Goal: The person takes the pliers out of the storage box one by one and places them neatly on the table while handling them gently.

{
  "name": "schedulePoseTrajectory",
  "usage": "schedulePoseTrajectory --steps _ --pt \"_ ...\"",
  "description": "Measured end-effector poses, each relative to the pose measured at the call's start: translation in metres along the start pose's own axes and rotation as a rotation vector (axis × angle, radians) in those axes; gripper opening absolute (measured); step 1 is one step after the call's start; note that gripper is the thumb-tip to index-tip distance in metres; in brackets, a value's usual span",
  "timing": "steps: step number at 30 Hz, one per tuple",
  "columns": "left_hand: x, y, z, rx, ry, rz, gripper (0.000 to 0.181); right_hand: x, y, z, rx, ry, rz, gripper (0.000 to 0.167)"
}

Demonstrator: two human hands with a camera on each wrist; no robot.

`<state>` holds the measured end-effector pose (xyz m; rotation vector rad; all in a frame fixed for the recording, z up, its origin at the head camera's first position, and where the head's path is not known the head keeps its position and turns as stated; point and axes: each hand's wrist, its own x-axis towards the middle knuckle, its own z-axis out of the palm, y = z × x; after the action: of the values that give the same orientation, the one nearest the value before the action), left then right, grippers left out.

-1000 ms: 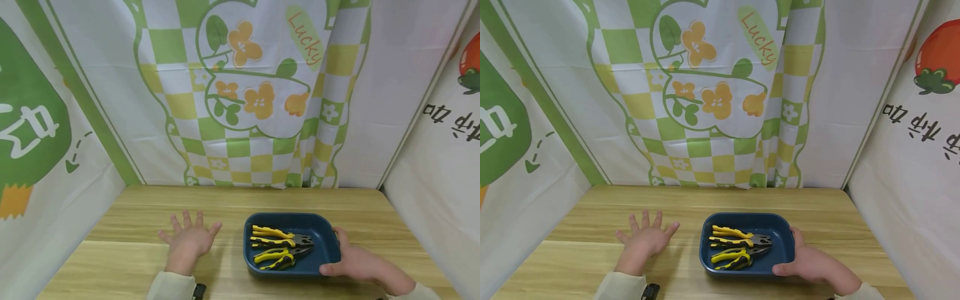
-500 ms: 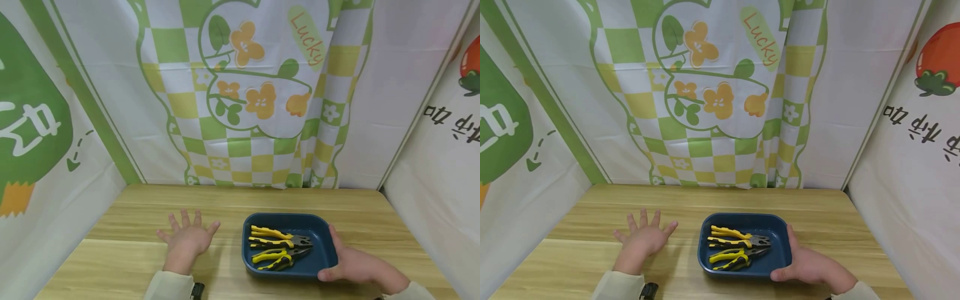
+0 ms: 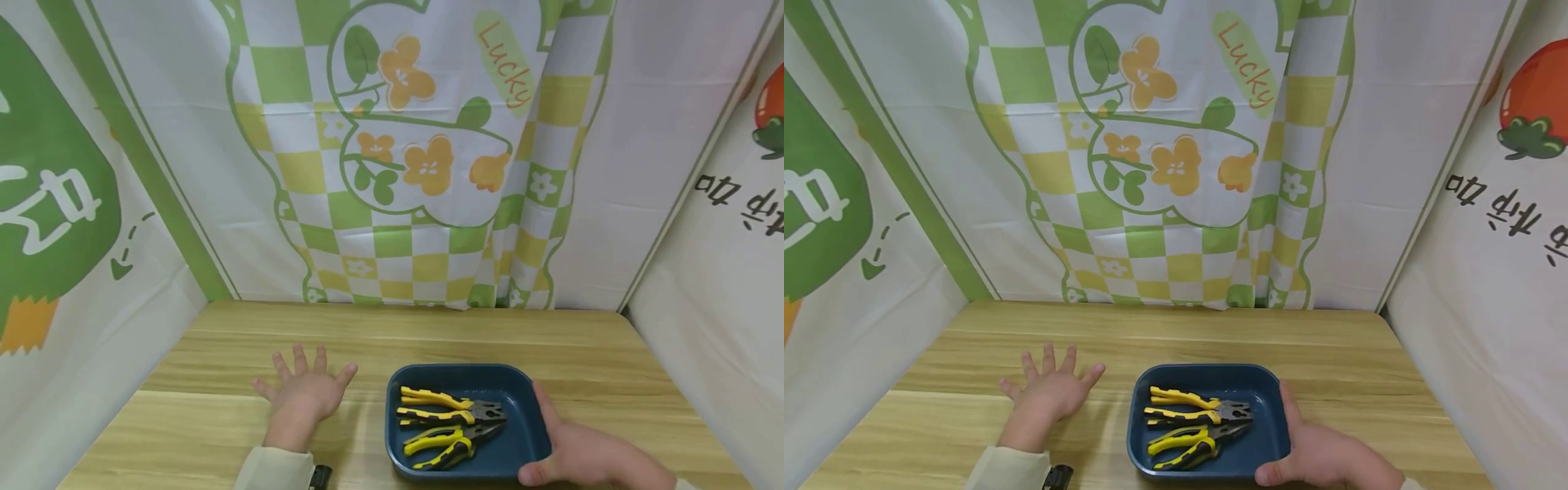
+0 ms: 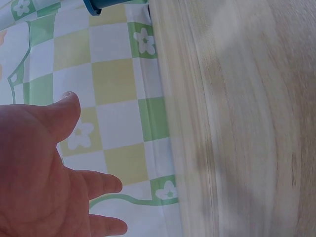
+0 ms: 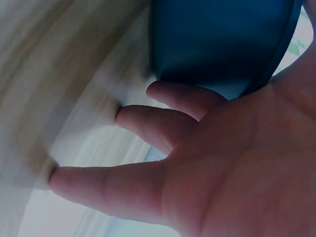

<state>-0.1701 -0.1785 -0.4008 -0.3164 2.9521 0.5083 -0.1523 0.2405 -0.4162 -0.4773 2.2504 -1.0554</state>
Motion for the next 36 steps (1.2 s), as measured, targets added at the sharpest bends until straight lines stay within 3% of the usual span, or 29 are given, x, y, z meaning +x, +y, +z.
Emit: schedulePoseTrajectory --steps 6,12,20,24,27,30,36 --pt "0.001 0.000 -0.001 0.000 -0.002 0.004 0.105 -0.006 -0.002 0.006 0.032 0.027 0.001 0.131" --pt "0.001 -0.001 -0.003 -0.005 -0.004 0.008 0.106 -0.007 -0.002 0.008 -0.060 0.067 0.033 0.135" --pt "0.001 -0.004 -0.003 0.006 -0.004 0.021 0.107 -0.003 -0.002 0.008 -0.026 0.028 0.020 0.132" --pt "0.004 -0.004 -0.007 -0.023 0.002 0.113 0.102 0.000 0.000 0.007 -0.040 0.026 0.028 0.131" --pt "0.008 -0.005 -0.012 -0.103 0.017 0.217 0.097 0.001 0.001 0.008 -0.048 0.029 0.044 0.132" --pt "0.012 -0.004 -0.020 -0.204 0.009 0.313 0.103 0.000 0.000 0.008 -0.038 0.028 0.056 0.132" --pt "0.014 0.004 -0.037 -0.391 -0.073 0.439 0.118 -0.001 -0.003 0.010 -0.057 0.051 0.065 0.134"
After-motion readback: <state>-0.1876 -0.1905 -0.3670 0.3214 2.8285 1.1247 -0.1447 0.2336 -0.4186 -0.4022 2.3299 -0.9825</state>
